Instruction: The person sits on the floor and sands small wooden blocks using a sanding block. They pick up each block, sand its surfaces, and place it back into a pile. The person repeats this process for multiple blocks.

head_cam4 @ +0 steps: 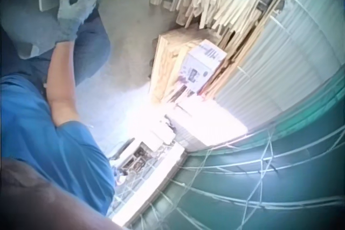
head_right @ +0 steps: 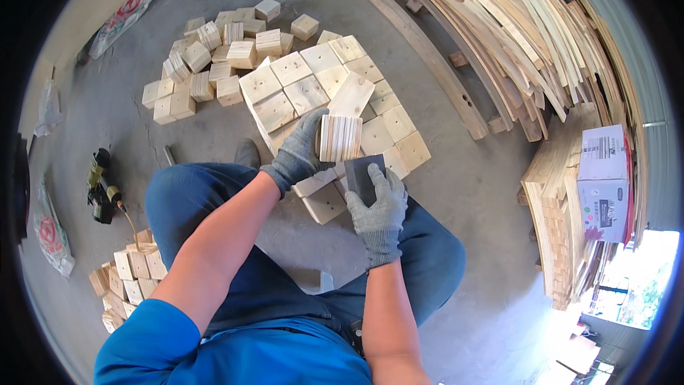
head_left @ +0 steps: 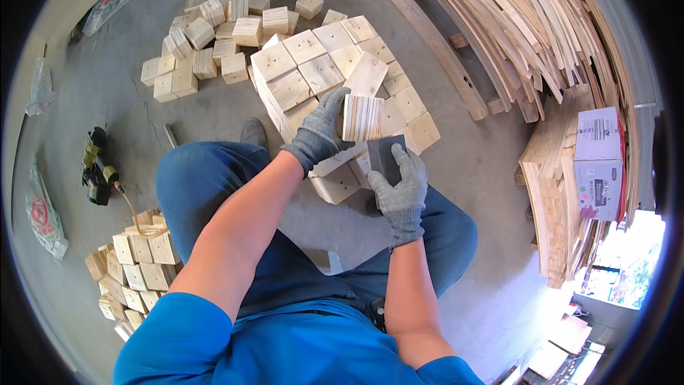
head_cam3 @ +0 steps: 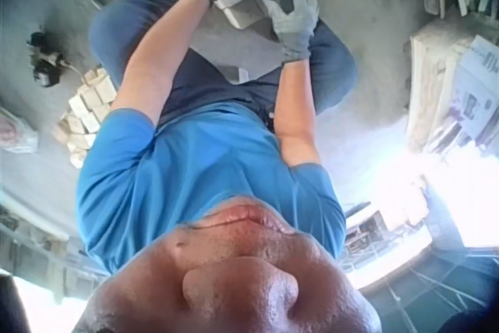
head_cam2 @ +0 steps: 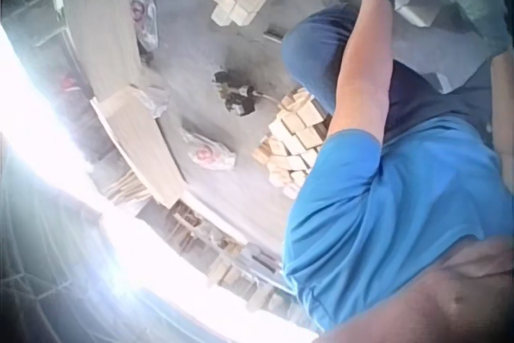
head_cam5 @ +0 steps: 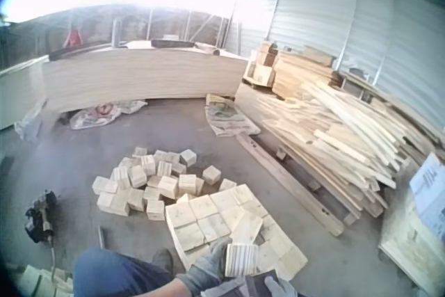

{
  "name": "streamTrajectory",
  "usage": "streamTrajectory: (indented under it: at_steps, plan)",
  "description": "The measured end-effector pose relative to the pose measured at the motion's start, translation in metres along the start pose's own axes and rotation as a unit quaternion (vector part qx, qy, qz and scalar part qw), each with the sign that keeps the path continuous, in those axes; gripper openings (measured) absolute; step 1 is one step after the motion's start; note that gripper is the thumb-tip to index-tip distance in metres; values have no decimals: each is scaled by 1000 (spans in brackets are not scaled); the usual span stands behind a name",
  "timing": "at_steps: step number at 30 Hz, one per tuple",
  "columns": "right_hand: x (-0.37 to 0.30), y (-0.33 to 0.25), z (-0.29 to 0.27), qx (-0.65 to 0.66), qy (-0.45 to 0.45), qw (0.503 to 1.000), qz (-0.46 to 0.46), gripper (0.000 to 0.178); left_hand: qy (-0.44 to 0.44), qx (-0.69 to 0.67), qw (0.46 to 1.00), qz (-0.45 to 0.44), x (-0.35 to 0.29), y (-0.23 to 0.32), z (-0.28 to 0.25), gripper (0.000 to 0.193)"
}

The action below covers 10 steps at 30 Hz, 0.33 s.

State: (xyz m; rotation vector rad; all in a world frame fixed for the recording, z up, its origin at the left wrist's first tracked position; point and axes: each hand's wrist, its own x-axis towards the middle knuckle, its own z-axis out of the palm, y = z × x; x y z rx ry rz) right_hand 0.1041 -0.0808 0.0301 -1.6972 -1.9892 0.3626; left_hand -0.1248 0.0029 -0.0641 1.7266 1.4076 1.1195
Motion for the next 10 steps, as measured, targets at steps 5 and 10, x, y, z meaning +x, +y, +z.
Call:
streamTrajectory:
  at_steps: [5, 10]
  plan:
    - [2, 3, 6, 22, 9, 1000, 20, 74, 37, 40, 997, 60, 9, -2, -5, 112]
    - [4, 2, 9, 19, -17, 999, 28, 74, 46, 58, 995, 68, 1, -17, -1, 114]
